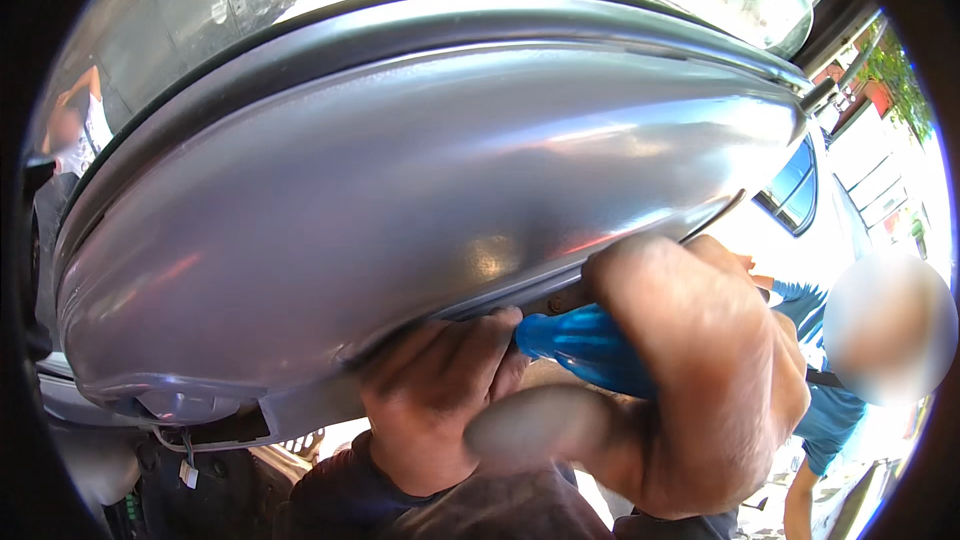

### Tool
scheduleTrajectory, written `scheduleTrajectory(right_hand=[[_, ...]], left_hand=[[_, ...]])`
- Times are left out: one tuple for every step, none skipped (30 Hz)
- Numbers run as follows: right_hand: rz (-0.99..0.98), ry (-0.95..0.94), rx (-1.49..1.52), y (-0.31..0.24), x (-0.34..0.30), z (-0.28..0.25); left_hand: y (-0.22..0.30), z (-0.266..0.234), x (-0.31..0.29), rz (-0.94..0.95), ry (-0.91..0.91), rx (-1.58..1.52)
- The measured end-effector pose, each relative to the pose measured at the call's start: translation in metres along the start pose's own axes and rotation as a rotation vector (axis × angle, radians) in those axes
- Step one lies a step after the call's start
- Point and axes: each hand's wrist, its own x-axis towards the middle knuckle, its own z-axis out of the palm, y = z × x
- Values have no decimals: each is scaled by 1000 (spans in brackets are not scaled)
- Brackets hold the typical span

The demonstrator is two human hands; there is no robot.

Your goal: The person uses a screwdriver and pliers to pry and detach the interior door panel of a car. They disconnect a wiring harness, remove fasteners, and carefully pull the panel away from the door frame.

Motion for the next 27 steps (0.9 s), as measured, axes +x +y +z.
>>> scheduleTrajectory(right_hand=[[-14, -41, -37, 2, -4, -2], [52, -79, 72, 2, -8, -4], [30, -122, 234, 9, -6, -6], [103, -144, 298, 13, -6, -7], [12, -149, 305, 20, -3, -7], [37, -138, 227, 22, -2, -7], [58, -117, 146, 25, 0, -7], [66, -93, 64, 26, 0, -7], [84, -72, -12, 23, 0, -7], [125, -63, -47, 20, 0, -7], [166, -54, -81, 15, -1, -7], [224, -54, -78, 11, 0, -9], [381, -62, -115, 5, 0, -9], [435, -20, -116, 0, 2, -10], [307, -129, -119, 1, 6, -12], [175, -235, -120, 0, 8, -13], [104, -274, -33, 3, 12, -16], [57, -285, 70, 3, 15, -12], [52, -272, 143, 3, 18, -11], [78, -232, 178, 2, 19, -8], [46, -265, 168, 7, 19, -12], [37, -266, 125, 10, 15, -12], [61, -246, 69, 13, 12, -13], [104, -215, 22, 11, 8, -13], [188, -131, 23, 11, 6, -14], [311, -123, -70, 8, 4, -15], [369, -119, -17, 9, 3, -16]], left_hand=[[0, -1, -1, 6, 8, 10], [0, -2, -3, 7, 23, 14], [0, -6, -6, 11, 40, -7], [-1, -9, -10, 14, 56, -27], [-2, -14, -14, 24, 81, -66], [-2, -19, -18, 35, 125, -120], [-3, -21, -21, 36, 33, -87], [-4, -22, -25, 46, -17, -64], [-4, -23, -27, 50, -77, -41], [-5, -23, -30, 61, -85, -55], [-6, -22, -30, 95, -66, -47], [-7, -21, -31, 129, -45, -41], [-9, -19, -31, 161, -23, -38], [-10, -18, -32, 176, -41, -32], [-10, -18, -32, 192, -60, -24], [-11, -18, -33, 209, -76, -15], [-13, -18, -34, 208, -69, -23], [-13, -16, -35, 204, -61, -32], [-14, -16, -36, 207, -60, -39], [-15, -14, -37, 220, -29, -39], [-16, -12, -38, 236, 2, -40], [-17, -10, -40, 241, 22, -44], [-17, -8, -41, 246, 43, -47], [-17, -9, -42, 241, 45, -51], [-17, -10, -42, 236, 35, -47], [-16, -10, -42, 231, 25, -43], [-16, -13, -42, 225, 7, -34]])
